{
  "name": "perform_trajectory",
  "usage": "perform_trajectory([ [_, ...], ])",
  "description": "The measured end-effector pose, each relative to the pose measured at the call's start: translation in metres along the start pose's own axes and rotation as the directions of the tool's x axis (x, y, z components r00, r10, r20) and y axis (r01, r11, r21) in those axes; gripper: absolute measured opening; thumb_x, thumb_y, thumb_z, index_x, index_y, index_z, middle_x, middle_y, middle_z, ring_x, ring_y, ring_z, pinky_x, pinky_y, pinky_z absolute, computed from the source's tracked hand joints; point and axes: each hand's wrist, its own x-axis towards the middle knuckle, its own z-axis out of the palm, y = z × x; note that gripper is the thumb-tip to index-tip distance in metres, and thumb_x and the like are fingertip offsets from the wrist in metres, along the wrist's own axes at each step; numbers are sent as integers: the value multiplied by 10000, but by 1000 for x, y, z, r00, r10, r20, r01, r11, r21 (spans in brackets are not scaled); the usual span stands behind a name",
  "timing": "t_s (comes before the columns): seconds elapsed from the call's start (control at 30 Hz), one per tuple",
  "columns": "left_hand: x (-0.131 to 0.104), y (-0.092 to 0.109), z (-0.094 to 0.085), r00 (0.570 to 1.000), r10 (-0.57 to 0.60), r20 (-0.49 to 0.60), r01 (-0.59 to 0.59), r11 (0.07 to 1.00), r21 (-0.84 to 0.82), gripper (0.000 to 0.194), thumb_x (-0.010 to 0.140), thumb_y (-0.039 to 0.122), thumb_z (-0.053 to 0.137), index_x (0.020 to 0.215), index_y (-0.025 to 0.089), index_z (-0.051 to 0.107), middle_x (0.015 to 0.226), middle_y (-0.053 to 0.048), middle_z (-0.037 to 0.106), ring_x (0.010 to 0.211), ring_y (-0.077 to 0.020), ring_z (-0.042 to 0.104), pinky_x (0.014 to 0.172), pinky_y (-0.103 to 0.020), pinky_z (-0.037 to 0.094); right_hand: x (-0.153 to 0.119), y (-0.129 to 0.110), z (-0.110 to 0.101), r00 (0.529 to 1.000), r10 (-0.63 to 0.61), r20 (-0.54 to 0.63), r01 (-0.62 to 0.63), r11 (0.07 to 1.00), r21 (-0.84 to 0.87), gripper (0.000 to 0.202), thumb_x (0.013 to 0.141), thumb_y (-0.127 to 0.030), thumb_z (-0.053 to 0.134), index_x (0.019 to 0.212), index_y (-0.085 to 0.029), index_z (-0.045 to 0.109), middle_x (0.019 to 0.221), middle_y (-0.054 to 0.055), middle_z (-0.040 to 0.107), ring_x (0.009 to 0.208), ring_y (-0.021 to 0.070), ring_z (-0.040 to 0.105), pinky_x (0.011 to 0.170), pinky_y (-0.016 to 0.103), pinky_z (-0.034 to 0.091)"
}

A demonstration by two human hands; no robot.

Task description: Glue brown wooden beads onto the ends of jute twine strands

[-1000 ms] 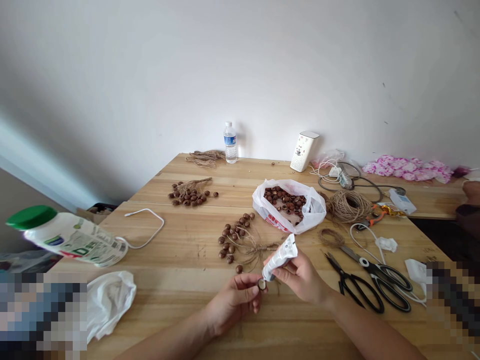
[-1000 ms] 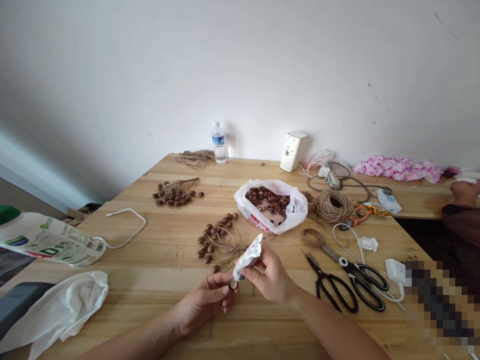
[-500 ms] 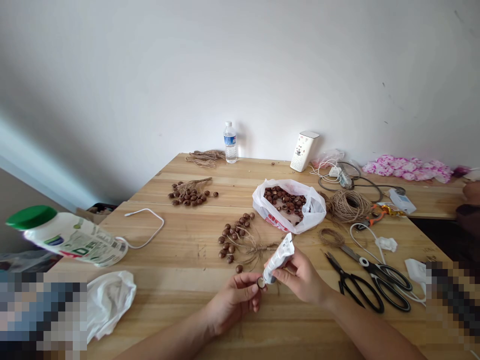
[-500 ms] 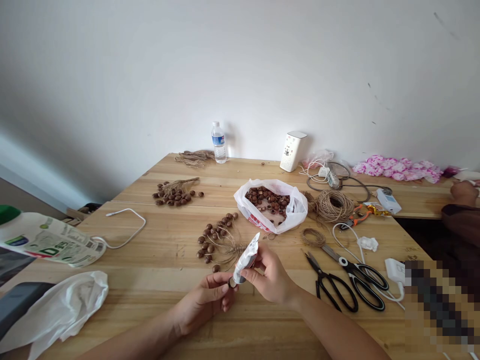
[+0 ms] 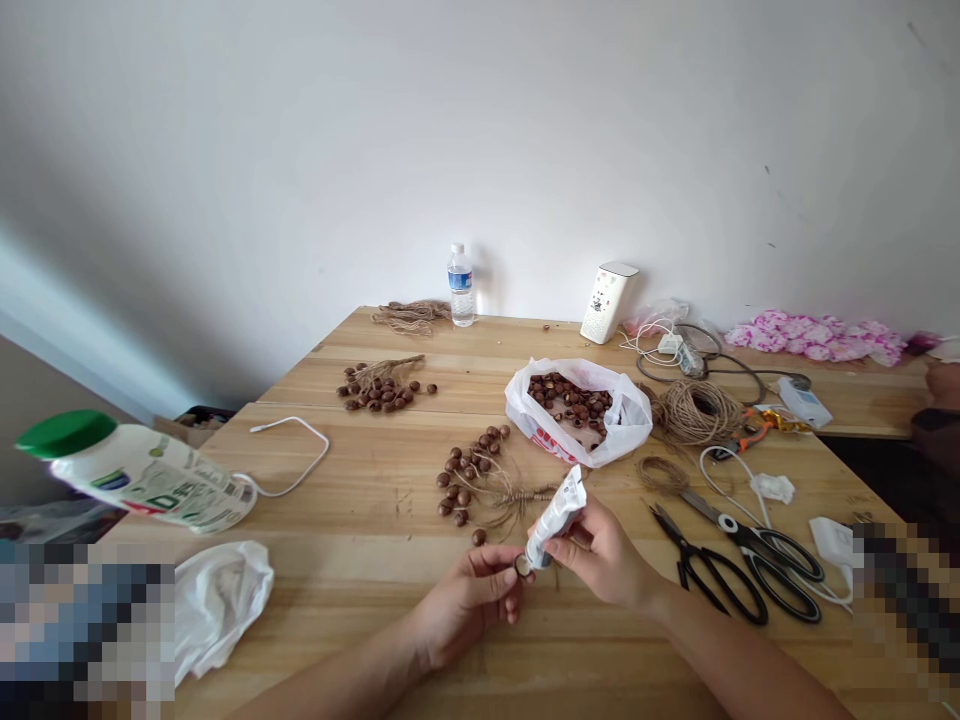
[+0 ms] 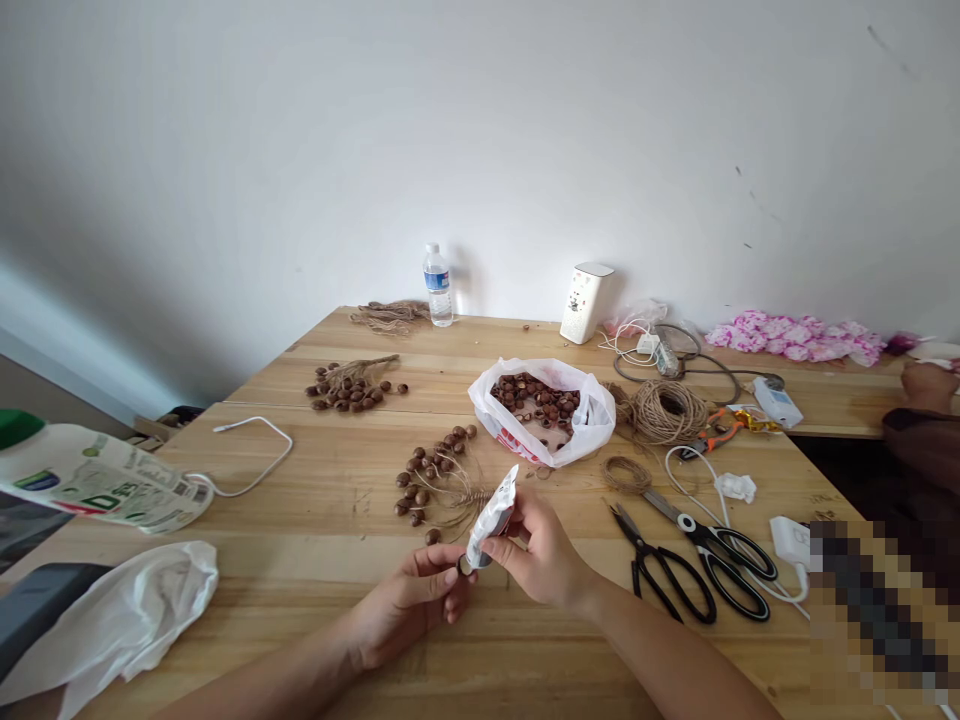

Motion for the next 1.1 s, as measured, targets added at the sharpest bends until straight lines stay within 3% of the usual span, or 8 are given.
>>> perform_trajectory([
  [1.1, -2, 2, 1, 998, -57, 20, 56, 998, 39, 219, 637, 203, 753, 837, 126, 708, 730, -63, 671, 507, -90, 530, 529, -244, 400, 0, 4, 0, 999, 3, -34, -1, 999, 39, 249, 791, -334, 629, 939, -165, 522, 912, 93, 644, 843, 209, 628, 758, 340, 517],
])
